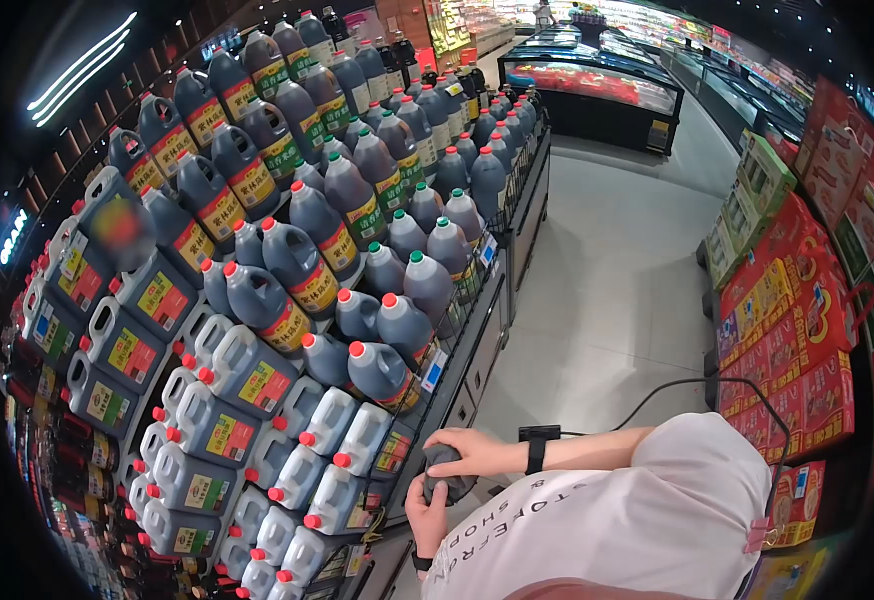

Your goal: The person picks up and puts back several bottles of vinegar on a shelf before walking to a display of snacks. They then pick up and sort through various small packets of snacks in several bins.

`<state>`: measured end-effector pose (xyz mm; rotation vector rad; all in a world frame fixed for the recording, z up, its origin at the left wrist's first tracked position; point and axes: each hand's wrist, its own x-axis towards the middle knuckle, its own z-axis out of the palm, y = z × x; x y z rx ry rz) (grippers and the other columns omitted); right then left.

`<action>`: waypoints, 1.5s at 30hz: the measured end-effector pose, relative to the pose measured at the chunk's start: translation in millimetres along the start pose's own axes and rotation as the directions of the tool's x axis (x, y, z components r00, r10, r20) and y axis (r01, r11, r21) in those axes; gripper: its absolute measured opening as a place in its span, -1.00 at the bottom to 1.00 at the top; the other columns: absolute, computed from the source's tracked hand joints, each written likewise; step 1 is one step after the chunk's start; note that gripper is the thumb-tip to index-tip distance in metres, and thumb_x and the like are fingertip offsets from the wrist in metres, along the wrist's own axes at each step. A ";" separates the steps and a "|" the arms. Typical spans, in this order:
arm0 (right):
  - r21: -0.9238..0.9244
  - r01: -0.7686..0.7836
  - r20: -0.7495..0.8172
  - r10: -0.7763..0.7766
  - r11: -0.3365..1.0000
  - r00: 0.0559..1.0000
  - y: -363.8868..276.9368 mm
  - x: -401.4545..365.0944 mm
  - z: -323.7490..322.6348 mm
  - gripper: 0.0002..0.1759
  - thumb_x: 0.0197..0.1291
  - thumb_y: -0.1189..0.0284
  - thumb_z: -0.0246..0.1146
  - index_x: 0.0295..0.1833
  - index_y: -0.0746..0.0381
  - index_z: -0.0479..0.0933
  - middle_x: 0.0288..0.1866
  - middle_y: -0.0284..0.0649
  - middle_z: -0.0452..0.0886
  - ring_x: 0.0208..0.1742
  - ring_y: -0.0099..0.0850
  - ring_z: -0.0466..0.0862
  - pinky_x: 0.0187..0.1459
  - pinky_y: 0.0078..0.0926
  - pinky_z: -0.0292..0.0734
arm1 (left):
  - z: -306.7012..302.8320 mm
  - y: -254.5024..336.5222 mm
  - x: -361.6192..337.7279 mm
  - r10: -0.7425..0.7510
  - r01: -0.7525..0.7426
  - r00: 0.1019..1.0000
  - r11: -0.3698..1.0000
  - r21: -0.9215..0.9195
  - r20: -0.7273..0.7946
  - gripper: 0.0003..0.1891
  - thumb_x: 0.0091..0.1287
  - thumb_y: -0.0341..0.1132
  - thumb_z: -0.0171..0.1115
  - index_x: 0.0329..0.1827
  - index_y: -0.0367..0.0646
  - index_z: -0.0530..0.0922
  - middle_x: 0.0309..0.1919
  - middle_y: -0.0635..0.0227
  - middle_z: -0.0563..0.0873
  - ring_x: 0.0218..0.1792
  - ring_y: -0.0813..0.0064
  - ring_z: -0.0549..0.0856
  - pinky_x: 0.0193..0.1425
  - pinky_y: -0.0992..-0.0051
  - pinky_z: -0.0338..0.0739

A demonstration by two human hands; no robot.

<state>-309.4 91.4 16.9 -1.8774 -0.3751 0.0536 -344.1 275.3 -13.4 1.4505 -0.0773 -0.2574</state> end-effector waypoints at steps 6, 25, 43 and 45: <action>0.169 -0.200 0.007 0.202 0.965 0.979 38.1 -25.5 -56.5 -0.50 0.14 0.28 0.44 0.10 0.30 0.47 -0.15 -0.28 0.62 -0.11 -0.58 0.54 -0.07 -0.59 0.48 | 41.4 5.9 32.3 0.056 -0.054 0.998 0.988 0.144 -0.006 -0.80 0.36 -0.41 0.25 -0.04 -0.31 0.54 -0.23 0.43 0.62 -0.24 0.68 0.54 -0.12 0.63 0.45; 0.022 -0.265 -0.626 0.220 0.964 0.748 130.3 -128.3 -302.9 -0.53 -0.05 0.25 0.53 -0.06 0.23 0.58 -0.26 -0.32 0.54 -0.28 -0.55 0.54 -0.29 -0.57 0.44 | 319.9 9.5 176.6 0.173 -0.208 0.969 0.956 0.205 0.177 -0.78 0.44 -0.31 0.17 -0.33 -0.29 0.51 -0.49 0.44 0.46 -0.37 0.67 0.42 -0.26 0.56 0.35; 0.475 -0.182 -0.643 0.480 0.861 0.597 199.5 -89.1 -432.2 -0.74 0.33 0.35 0.10 -0.07 0.32 0.56 -0.26 -0.31 0.61 -0.24 -0.57 0.55 -0.15 -0.57 0.46 | 455.7 -30.1 349.1 -0.058 -0.001 0.828 0.995 0.105 0.558 -0.90 0.40 -0.41 0.20 -0.15 -0.23 0.49 -0.30 0.51 0.54 -0.25 0.74 0.50 -0.15 0.66 0.43; 0.400 -0.268 -0.721 0.482 0.876 0.498 209.7 -77.7 -457.9 -0.76 0.35 0.32 0.05 -0.23 0.28 0.48 -0.32 -0.38 0.50 -0.25 -0.58 0.43 -0.16 -0.54 0.37 | 463.5 -15.3 374.1 -0.046 -0.010 0.838 0.995 0.100 0.543 -0.86 0.38 -0.44 0.23 -0.06 -0.24 0.50 -0.22 0.50 0.59 -0.19 0.73 0.55 -0.10 0.67 0.47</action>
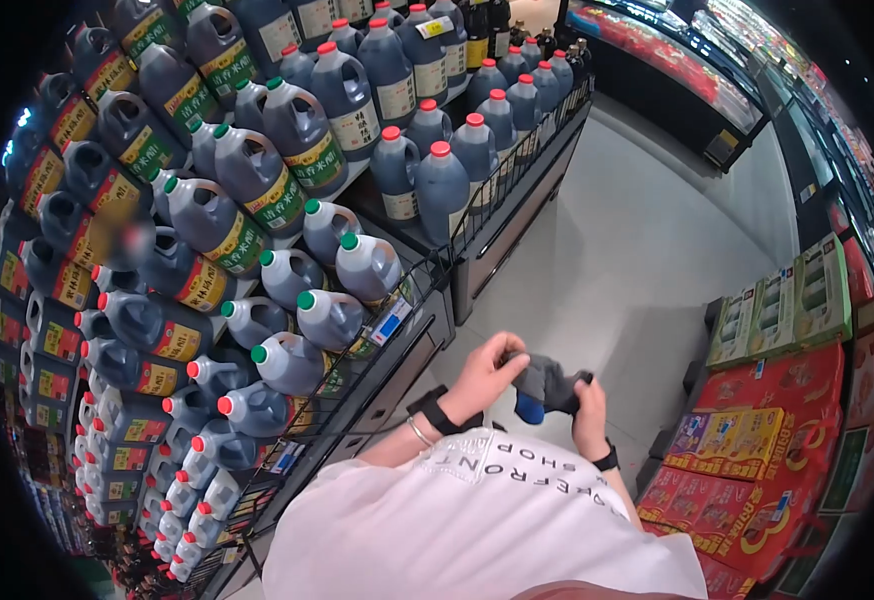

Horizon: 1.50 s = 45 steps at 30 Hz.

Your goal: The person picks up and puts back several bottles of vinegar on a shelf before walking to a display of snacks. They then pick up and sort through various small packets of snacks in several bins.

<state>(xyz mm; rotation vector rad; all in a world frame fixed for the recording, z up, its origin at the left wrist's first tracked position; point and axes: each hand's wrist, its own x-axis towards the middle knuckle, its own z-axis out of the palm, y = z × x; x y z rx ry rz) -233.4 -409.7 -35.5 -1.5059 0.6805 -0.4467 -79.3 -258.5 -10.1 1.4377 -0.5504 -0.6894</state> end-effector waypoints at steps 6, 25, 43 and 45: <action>0.256 -0.050 -0.171 0.097 0.965 0.980 31.6 87.8 -27.8 -0.78 0.37 0.34 0.09 -0.28 0.27 0.43 -0.35 -0.38 0.46 -0.27 -0.56 0.40 -0.18 -0.54 0.35 | -66.8 41.3 72.9 0.229 -0.207 0.925 0.973 0.103 -0.302 -0.67 0.30 -0.42 0.30 0.09 -0.21 0.47 -0.19 0.36 0.65 -0.17 0.58 0.64 -0.06 0.56 0.55; -0.628 -0.519 -0.370 0.365 0.579 0.855 196.3 201.3 -276.8 -0.67 0.01 0.32 0.28 -0.25 0.40 0.63 -0.31 0.12 0.69 -0.22 -0.02 0.71 -0.16 -0.17 0.56 | -264.8 41.3 293.5 0.498 0.402 0.593 0.497 0.769 -0.632 -0.54 0.16 -0.24 0.39 0.12 -0.08 0.51 -0.01 0.12 0.65 0.04 0.08 0.63 0.12 0.25 0.52; -0.803 -0.289 -0.049 0.427 0.520 0.903 172.8 418.0 -239.9 -0.58 0.07 0.18 0.29 -0.14 0.35 0.63 -0.22 0.16 0.68 -0.10 0.05 0.68 -0.07 -0.14 0.56 | -194.6 104.7 351.0 0.529 0.386 0.671 0.348 0.854 -0.519 -0.27 0.07 -0.06 0.47 0.26 -0.27 0.44 0.04 0.04 0.59 0.08 0.03 0.58 0.14 0.22 0.49; -0.864 -0.196 0.014 0.412 0.463 0.911 137.8 451.0 -220.2 -0.60 0.07 0.20 0.28 -0.18 0.37 0.62 -0.26 0.15 0.68 -0.15 0.04 0.70 -0.13 -0.17 0.57 | -205.2 98.7 370.9 0.370 0.395 0.743 0.430 0.812 -0.558 -0.28 0.05 -0.08 0.48 0.25 -0.24 0.44 -0.01 0.05 0.60 0.05 0.03 0.59 0.09 0.20 0.51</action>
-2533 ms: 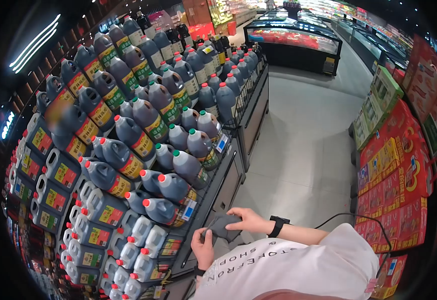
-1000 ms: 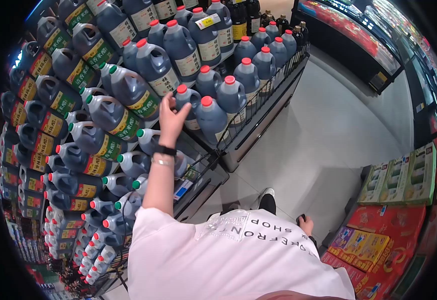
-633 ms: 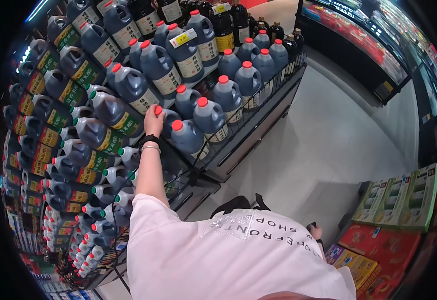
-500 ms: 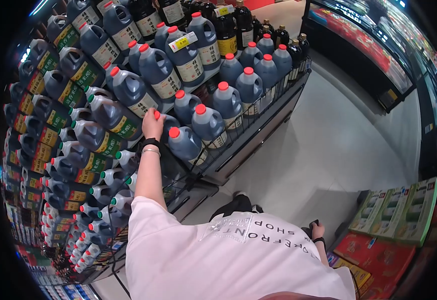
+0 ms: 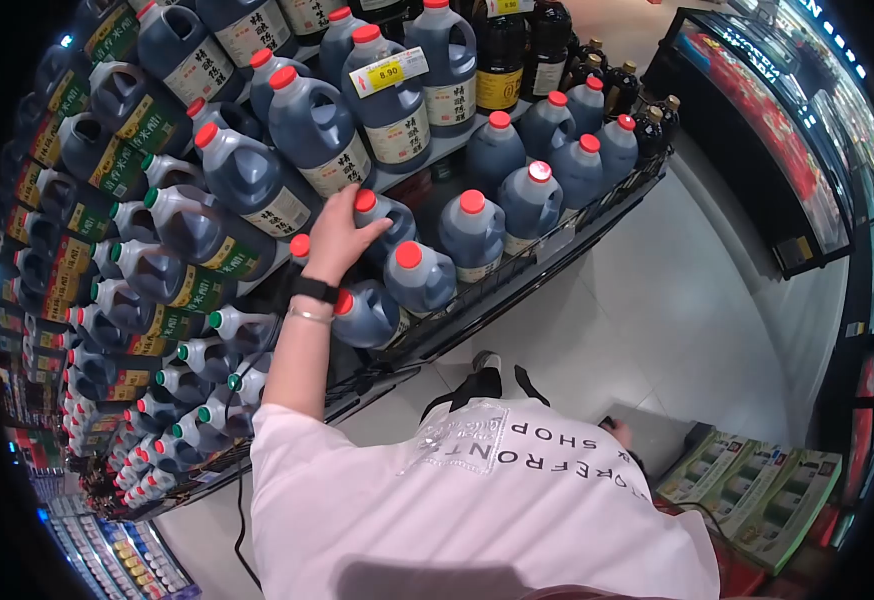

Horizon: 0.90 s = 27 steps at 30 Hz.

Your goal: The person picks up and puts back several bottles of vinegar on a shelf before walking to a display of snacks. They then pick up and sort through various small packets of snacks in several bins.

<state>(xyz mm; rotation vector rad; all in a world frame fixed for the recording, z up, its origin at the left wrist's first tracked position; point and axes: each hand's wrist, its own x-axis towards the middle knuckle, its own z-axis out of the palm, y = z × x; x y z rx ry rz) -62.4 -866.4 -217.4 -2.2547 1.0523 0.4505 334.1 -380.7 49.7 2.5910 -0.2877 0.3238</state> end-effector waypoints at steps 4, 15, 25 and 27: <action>0.135 0.079 -0.176 -0.055 0.988 0.983 -19.2 56.0 -26.1 -0.65 0.09 0.25 0.28 -0.27 0.39 0.59 -0.35 0.08 0.67 -0.28 -0.06 0.69 -0.23 -0.21 0.53 | 17.5 7.0 18.4 -0.029 -0.007 0.984 0.980 0.199 0.177 -0.33 -0.03 -0.20 0.53 0.15 -0.18 0.43 -0.11 0.01 0.59 -0.06 -0.04 0.64 0.00 0.16 0.56; 0.070 0.075 -0.020 -0.074 0.995 0.997 -29.3 75.7 -7.6 -0.65 0.05 0.22 0.34 -0.31 0.35 0.60 -0.42 0.00 0.68 -0.37 -0.19 0.69 -0.26 -0.25 0.55 | 15.0 8.6 20.0 0.077 -0.124 0.969 0.973 0.194 0.235 -0.42 -0.04 -0.36 0.51 0.05 -0.11 0.40 -0.14 0.01 0.55 -0.13 -0.08 0.63 -0.09 0.11 0.55; 0.098 -0.117 0.021 0.116 0.988 0.993 -12.9 96.0 -20.2 -0.55 0.00 0.14 0.27 -0.13 0.29 0.66 -0.17 0.08 0.70 -0.11 -0.05 0.70 -0.03 -0.19 0.59 | 21.3 -16.1 21.4 0.120 -0.168 0.961 0.969 0.179 0.249 -0.32 -0.11 -0.32 0.54 0.14 -0.14 0.43 -0.09 0.00 0.57 -0.07 -0.13 0.60 -0.05 0.10 0.54; 0.124 -0.114 -0.024 0.118 0.986 0.993 -22.7 101.3 -28.5 -0.54 0.01 0.12 0.27 -0.14 0.29 0.66 -0.19 0.07 0.70 -0.13 -0.03 0.70 -0.03 -0.19 0.58 | 18.2 -8.2 21.7 0.085 -0.145 0.961 0.966 0.216 0.264 -0.31 -0.15 -0.35 0.58 0.11 -0.15 0.43 -0.10 0.00 0.57 -0.07 -0.13 0.60 -0.05 0.10 0.55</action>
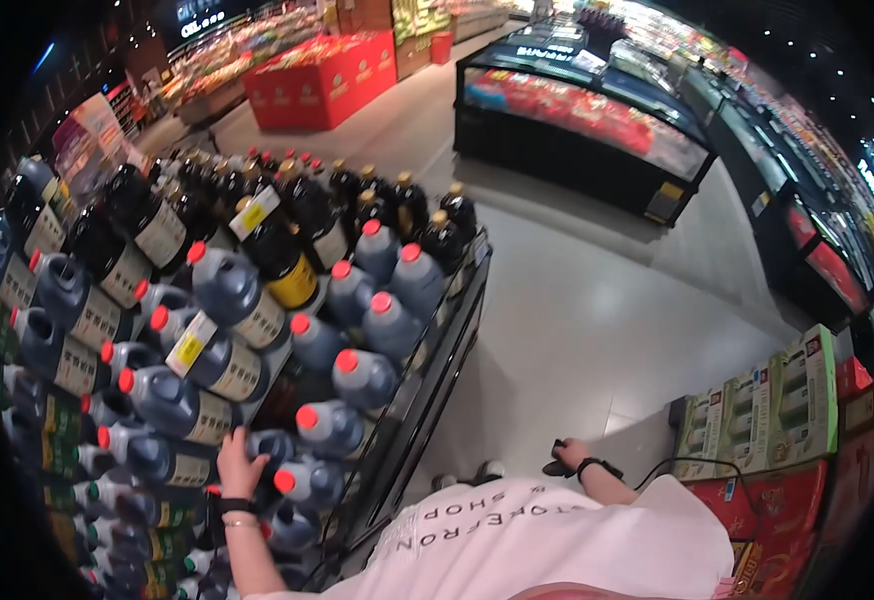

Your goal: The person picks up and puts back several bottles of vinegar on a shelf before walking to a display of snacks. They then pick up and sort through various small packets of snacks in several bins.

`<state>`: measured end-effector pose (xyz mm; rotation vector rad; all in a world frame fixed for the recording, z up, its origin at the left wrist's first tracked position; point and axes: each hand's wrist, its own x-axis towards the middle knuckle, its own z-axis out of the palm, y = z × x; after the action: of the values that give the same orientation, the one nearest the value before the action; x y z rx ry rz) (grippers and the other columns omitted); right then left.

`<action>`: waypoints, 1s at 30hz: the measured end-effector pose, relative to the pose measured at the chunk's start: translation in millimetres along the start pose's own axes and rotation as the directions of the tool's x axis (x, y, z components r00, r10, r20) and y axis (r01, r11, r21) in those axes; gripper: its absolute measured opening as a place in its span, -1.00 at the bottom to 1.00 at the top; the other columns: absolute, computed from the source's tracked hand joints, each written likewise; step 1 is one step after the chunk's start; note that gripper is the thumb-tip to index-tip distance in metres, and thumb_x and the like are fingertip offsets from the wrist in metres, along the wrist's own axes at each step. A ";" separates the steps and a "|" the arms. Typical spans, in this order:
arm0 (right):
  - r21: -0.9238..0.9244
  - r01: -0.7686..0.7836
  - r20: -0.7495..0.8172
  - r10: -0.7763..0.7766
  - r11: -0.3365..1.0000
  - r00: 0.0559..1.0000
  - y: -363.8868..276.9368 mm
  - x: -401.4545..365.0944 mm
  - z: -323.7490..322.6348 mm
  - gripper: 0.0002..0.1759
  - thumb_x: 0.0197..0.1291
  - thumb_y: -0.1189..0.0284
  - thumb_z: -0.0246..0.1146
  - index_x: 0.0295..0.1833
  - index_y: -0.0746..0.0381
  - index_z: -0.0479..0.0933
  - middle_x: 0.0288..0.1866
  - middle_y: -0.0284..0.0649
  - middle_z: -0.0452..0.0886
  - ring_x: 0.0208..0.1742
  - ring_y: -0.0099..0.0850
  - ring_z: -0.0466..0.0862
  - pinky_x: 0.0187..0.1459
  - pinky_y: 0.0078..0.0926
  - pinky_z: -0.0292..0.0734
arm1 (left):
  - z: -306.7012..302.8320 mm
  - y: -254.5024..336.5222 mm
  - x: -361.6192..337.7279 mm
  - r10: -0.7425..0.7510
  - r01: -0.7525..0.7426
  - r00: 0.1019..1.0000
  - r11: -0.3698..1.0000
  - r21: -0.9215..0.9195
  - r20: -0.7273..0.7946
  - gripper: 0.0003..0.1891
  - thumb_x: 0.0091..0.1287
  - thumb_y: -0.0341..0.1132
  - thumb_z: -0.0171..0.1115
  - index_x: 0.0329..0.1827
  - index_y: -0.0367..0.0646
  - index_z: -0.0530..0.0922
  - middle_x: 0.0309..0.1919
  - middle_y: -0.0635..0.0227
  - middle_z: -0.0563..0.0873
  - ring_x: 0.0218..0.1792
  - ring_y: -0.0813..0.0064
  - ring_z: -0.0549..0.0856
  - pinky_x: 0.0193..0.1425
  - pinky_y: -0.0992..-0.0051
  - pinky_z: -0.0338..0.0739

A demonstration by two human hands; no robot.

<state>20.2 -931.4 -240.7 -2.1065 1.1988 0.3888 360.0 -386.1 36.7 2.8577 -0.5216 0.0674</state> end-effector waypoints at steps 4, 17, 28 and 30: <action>0.035 0.005 0.004 -0.005 0.999 1.000 -5.0 3.0 -9.9 -0.56 0.02 0.12 0.27 -0.18 0.29 0.66 -0.18 0.06 0.69 -0.11 -0.05 0.69 -0.02 -0.21 0.57 | -20.3 30.0 8.0 -0.080 0.079 0.995 0.997 0.022 0.054 -0.35 -0.15 -0.36 0.57 0.06 -0.21 0.47 -0.11 0.02 0.57 -0.05 -0.09 0.59 -0.02 0.14 0.54; 0.076 -0.080 -0.006 0.081 0.994 0.997 52.9 9.5 10.5 -0.57 -0.04 0.15 0.31 -0.24 0.32 0.68 -0.26 0.07 0.71 -0.22 -0.08 0.71 -0.13 -0.22 0.60 | 19.0 162.7 153.5 0.075 -0.108 0.971 0.985 -0.137 -0.227 -0.29 0.07 -0.09 0.46 0.26 -0.22 0.41 0.00 0.02 0.56 0.00 0.01 0.62 0.05 0.21 0.55; 0.138 -0.222 0.058 0.216 0.965 0.975 89.6 -6.2 16.7 -0.55 -0.02 0.11 0.30 -0.14 0.24 0.69 -0.12 0.03 0.70 -0.07 -0.06 0.69 0.03 -0.23 0.57 | 60.7 163.4 205.3 -0.156 0.156 0.987 0.988 -0.004 0.028 -0.47 0.06 -0.11 0.46 0.05 -0.20 0.56 0.03 0.01 0.54 0.04 -0.01 0.62 0.12 0.17 0.55; 0.107 -0.241 0.061 0.235 0.965 0.970 98.1 -12.1 16.4 -0.54 -0.01 0.10 0.30 -0.13 0.24 0.70 -0.09 0.03 0.70 -0.02 -0.05 0.67 0.08 -0.22 0.55 | 66.5 165.1 206.1 -0.192 0.194 0.981 0.980 0.053 -0.035 -0.46 0.07 -0.11 0.46 0.06 -0.21 0.55 0.05 -0.02 0.53 0.06 -0.04 0.61 0.14 0.16 0.54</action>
<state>-67.9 -946.8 -285.9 -1.8518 1.4173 0.4640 494.7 -622.6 26.6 2.9411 -0.2374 0.0924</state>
